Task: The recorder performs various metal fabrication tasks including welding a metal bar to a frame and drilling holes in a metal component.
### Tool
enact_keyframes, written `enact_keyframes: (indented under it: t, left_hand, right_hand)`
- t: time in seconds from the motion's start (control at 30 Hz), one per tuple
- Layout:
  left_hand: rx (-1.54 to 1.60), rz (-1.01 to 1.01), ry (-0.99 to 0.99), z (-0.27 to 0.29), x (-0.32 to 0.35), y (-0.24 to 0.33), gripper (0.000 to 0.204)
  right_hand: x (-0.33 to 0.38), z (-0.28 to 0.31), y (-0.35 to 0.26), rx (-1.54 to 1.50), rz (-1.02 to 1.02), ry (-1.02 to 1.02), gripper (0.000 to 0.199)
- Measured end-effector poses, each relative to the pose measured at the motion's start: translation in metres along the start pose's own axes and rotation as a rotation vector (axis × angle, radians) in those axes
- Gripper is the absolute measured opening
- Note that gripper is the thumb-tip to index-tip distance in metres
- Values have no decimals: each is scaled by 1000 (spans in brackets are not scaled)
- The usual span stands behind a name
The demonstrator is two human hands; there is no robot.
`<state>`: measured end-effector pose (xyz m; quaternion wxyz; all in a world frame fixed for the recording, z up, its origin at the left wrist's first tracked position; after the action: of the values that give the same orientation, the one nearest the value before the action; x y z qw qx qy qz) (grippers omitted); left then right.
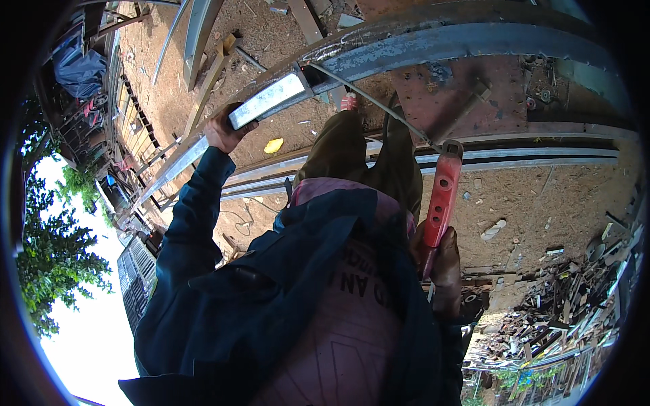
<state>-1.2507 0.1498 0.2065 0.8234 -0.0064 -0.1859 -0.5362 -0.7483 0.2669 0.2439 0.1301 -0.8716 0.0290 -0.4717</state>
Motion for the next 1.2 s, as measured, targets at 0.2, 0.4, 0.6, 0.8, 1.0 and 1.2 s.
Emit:
enact_keyframes:
  t: [0.2, 0.4, 0.6, 0.8, 1.0, 1.2]
  left_hand:
    - [-17, 39, -10, -2, 1, -3, 68]
    - [-1, 41, -22, -2, 1, 0, 67]
    - [-6, 11, 14, -7, 3, -7, 66]
    - [17, 24, -24, -11, 1, -5, 70]
    - [31, -8, -17, -7, -3, 3, 67]
    - [62, -29, 27, -9, -1, 0, 63]
  right_hand:
    - [-2, -2, 1, -6, -3, -61, 67]
    - [2, -10, -1, 34, 92, 115, 79]
    - [2, -19, -11, -170, 317, -41, 67]
    - [3, -36, -9, -172, 548, -5, 46]
    - [18, -40, 33, -167, 694, 548, 19]
    - [46, -9, 135, -415, 746, 1249, 14]
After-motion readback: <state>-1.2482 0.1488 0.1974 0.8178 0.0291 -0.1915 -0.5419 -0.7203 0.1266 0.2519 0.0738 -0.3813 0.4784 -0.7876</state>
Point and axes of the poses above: each hand's wrist, its own x-axis away from the middle knuckle, its own z-axis out of the back of the hand, y = z × x, the point moved 3 cm from there along -x, towards the middle knuckle, and after that the axes turned 6 degrees about -z, right-handed, at the moved point
